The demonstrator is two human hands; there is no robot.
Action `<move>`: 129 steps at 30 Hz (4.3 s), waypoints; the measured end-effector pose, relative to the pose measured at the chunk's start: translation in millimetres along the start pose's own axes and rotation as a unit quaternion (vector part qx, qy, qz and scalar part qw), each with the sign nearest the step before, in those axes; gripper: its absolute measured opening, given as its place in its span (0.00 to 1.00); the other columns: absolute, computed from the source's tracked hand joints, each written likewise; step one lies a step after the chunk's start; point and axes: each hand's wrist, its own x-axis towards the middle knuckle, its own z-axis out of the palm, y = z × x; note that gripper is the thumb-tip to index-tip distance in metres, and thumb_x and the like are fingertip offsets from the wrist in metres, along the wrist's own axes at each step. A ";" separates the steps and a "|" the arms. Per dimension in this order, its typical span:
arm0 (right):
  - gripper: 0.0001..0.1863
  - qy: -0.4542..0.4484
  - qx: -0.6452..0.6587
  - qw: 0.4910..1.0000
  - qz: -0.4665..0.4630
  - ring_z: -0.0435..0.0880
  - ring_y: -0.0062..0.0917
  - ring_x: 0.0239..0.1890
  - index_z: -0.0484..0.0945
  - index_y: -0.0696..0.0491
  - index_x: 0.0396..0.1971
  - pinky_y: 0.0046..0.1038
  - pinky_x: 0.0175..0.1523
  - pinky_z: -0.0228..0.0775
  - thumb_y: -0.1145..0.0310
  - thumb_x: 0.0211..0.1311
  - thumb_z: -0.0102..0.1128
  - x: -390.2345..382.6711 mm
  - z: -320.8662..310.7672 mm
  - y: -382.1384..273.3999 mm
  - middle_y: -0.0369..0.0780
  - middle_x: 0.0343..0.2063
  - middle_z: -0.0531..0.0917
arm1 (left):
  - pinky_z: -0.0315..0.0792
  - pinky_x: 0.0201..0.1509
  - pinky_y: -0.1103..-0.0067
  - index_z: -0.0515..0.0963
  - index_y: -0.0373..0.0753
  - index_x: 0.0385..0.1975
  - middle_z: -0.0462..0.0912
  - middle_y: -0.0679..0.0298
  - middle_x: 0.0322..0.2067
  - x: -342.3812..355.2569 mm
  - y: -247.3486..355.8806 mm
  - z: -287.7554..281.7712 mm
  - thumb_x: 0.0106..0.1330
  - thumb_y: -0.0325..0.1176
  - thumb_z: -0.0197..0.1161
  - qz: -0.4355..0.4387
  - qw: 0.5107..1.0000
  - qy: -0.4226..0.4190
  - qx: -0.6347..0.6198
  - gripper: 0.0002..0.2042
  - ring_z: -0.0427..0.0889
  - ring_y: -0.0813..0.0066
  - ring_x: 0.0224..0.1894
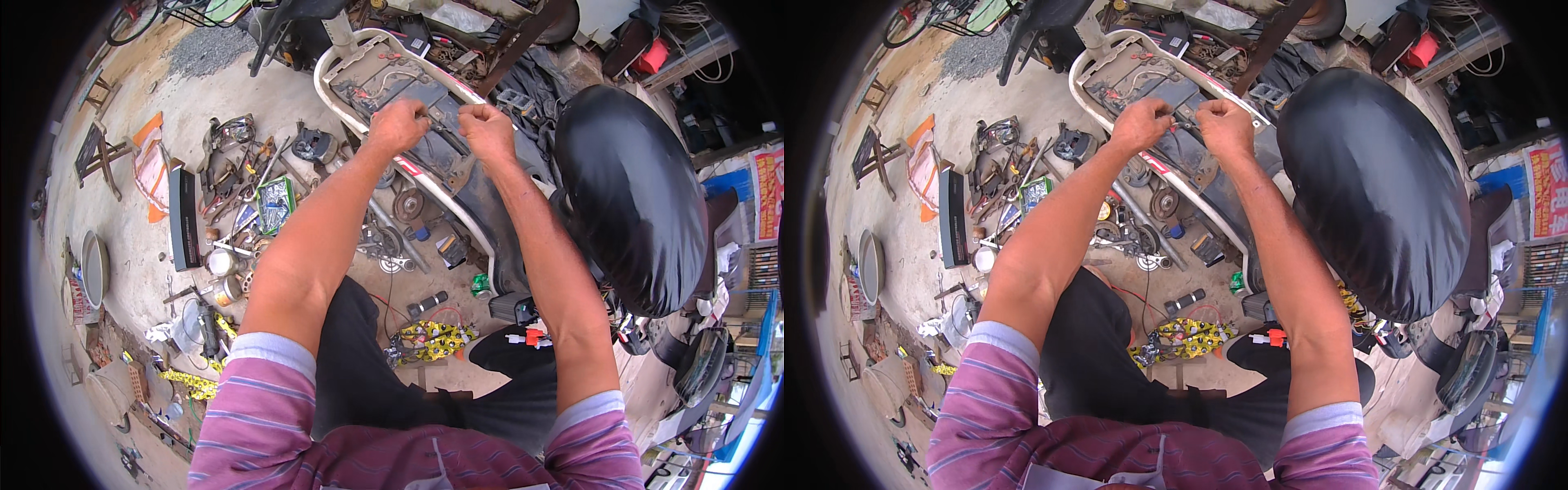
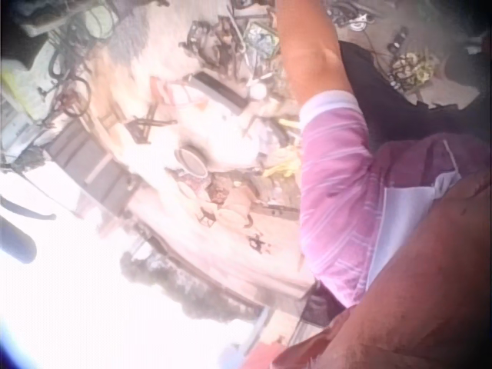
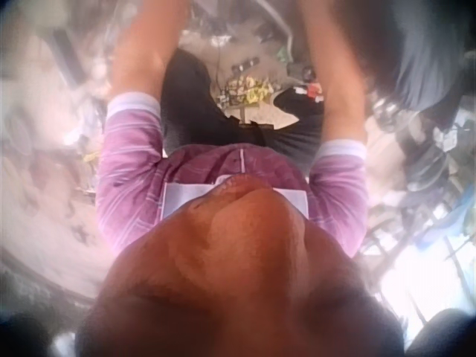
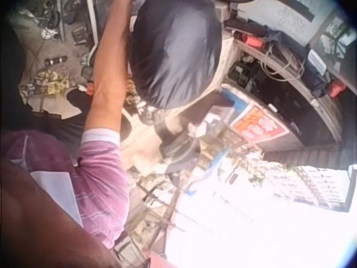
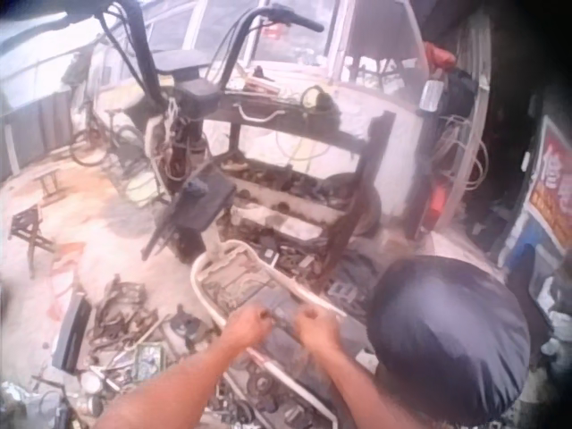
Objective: The person sits on the floor and works on the electrical system of a scooter. They connect wires, use a screwdriver to tighten screws, and insert a key into the ignition.
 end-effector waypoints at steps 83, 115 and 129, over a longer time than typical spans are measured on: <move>0.16 -0.108 -0.068 0.992 -0.013 0.84 0.17 0.31 0.87 0.57 0.47 0.22 0.39 0.76 0.69 0.59 0.69 101.6 19.4 69.8 0.37 0.32 0.89 | 0.77 0.37 0.75 0.84 0.31 0.39 0.86 0.61 0.28 75.1 -36.9 41.2 0.66 0.30 0.67 -0.018 0.973 -0.017 -0.227 0.09 0.83 0.75 0.30; 0.13 -0.077 -0.184 0.980 -0.007 0.90 0.27 0.39 0.91 0.49 0.38 0.30 0.49 0.80 0.59 0.54 0.73 131.5 33.5 106.7 0.38 0.36 0.92 | 0.76 0.56 0.61 0.86 0.40 0.42 0.85 0.50 0.44 78.0 -41.4 50.6 0.63 0.39 0.67 0.068 0.998 -0.011 0.012 0.13 0.83 0.48 0.51; 0.13 -0.058 -0.214 0.975 -0.024 0.90 0.28 0.39 0.91 0.49 0.38 0.31 0.47 0.80 0.61 0.54 0.72 123.9 36.0 104.2 0.38 0.36 0.92 | 0.77 0.54 0.58 0.86 0.42 0.37 0.86 0.49 0.43 75.4 -38.3 49.9 0.62 0.37 0.65 0.089 0.996 0.015 0.029 0.09 0.84 0.46 0.49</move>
